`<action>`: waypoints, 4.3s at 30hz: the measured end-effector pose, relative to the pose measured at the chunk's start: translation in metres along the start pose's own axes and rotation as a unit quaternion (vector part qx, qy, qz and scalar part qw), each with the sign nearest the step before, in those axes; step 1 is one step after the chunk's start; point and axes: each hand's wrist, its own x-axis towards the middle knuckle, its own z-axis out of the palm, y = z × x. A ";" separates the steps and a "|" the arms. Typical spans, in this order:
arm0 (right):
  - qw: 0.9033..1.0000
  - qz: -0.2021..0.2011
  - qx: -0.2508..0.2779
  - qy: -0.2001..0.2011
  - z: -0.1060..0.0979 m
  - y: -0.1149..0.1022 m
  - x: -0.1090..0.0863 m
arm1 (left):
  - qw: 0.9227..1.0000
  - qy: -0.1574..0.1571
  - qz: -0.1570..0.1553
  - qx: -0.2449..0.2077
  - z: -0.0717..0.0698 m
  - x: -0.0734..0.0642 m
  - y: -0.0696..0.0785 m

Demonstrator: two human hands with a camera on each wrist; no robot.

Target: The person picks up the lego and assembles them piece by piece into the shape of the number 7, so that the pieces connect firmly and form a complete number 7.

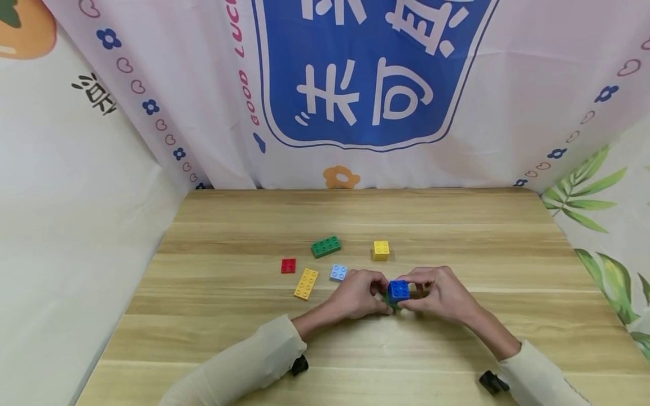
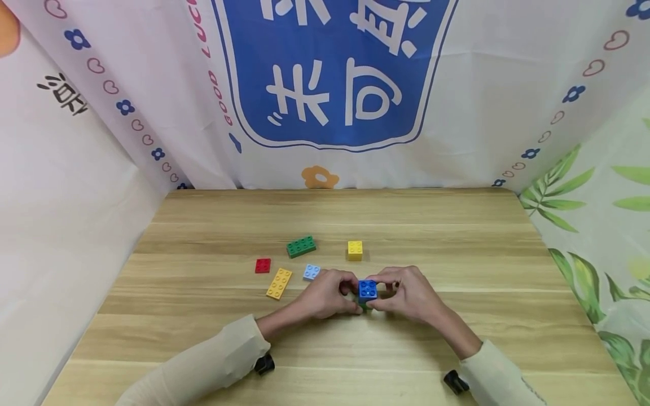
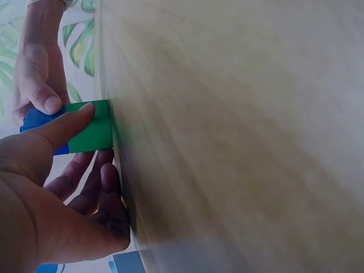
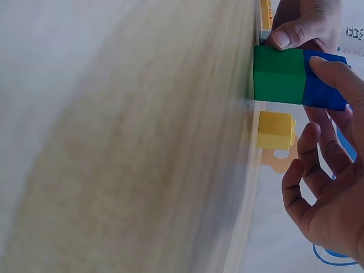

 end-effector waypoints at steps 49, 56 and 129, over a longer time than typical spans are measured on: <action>0.998 0.040 -0.006 -0.051 -0.028 0.033 0.066 | 1.000 0.000 0.006 0.020 0.006 -0.003 0.002; 0.997 0.039 -0.012 -0.067 -0.024 0.036 0.075 | 1.000 0.001 0.000 0.024 0.005 -0.004 0.005; 1.000 -0.007 -0.025 -0.012 -0.051 -0.026 0.017 | 0.999 -0.001 0.005 0.034 0.005 -0.001 0.006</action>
